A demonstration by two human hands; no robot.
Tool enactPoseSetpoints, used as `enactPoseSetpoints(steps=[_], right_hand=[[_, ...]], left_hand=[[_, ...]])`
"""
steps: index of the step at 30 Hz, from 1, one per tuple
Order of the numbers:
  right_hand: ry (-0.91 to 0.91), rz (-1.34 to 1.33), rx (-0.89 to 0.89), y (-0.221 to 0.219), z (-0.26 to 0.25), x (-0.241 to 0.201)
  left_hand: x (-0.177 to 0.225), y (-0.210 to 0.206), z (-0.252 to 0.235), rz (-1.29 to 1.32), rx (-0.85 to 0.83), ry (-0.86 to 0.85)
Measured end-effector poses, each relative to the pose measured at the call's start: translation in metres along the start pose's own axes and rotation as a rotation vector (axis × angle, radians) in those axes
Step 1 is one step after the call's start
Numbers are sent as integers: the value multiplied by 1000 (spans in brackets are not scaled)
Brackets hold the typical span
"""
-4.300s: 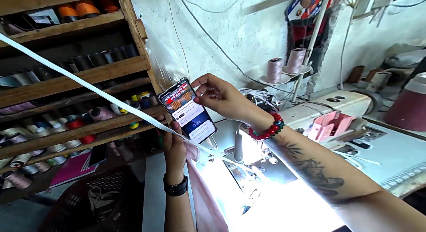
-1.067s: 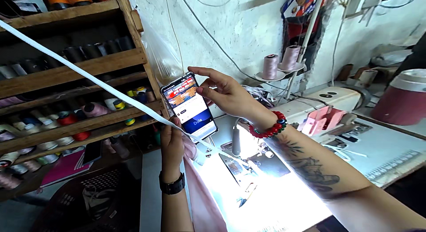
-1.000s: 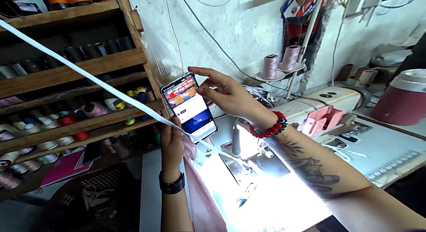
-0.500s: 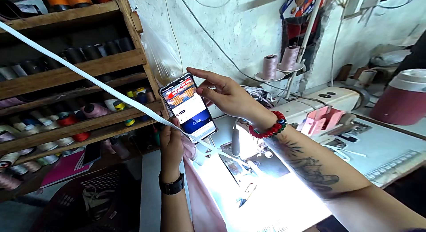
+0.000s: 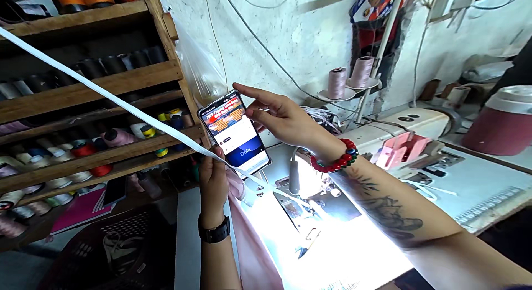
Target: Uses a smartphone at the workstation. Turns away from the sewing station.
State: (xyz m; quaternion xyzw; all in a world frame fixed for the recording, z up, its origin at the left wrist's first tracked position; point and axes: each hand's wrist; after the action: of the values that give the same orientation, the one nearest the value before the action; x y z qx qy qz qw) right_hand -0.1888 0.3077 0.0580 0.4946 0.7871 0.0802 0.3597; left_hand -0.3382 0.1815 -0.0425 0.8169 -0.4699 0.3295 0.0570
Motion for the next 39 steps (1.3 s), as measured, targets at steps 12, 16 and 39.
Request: enactPoseSetpoints(steps=[12,16,39], right_hand=[[-45,16,4,-1,13,-14],[-36,30,9,-1,14,-14],[-51,-9,25,-2,10,-17]], left_hand=[[1,-1,0,20,3,-9],[2,-1,1,7,5,3],[3,0,0,13,4,-5]])
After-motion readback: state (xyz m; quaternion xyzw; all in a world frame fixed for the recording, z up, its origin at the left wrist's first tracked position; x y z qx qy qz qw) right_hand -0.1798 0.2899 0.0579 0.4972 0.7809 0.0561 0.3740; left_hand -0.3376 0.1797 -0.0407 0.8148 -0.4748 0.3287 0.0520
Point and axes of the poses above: each hand's wrist, its own z-axis away from the middle knuckle, its own y-axis out of the back of the hand, x = y × z, and after that the axes turned 10 degrees about z, right-handed
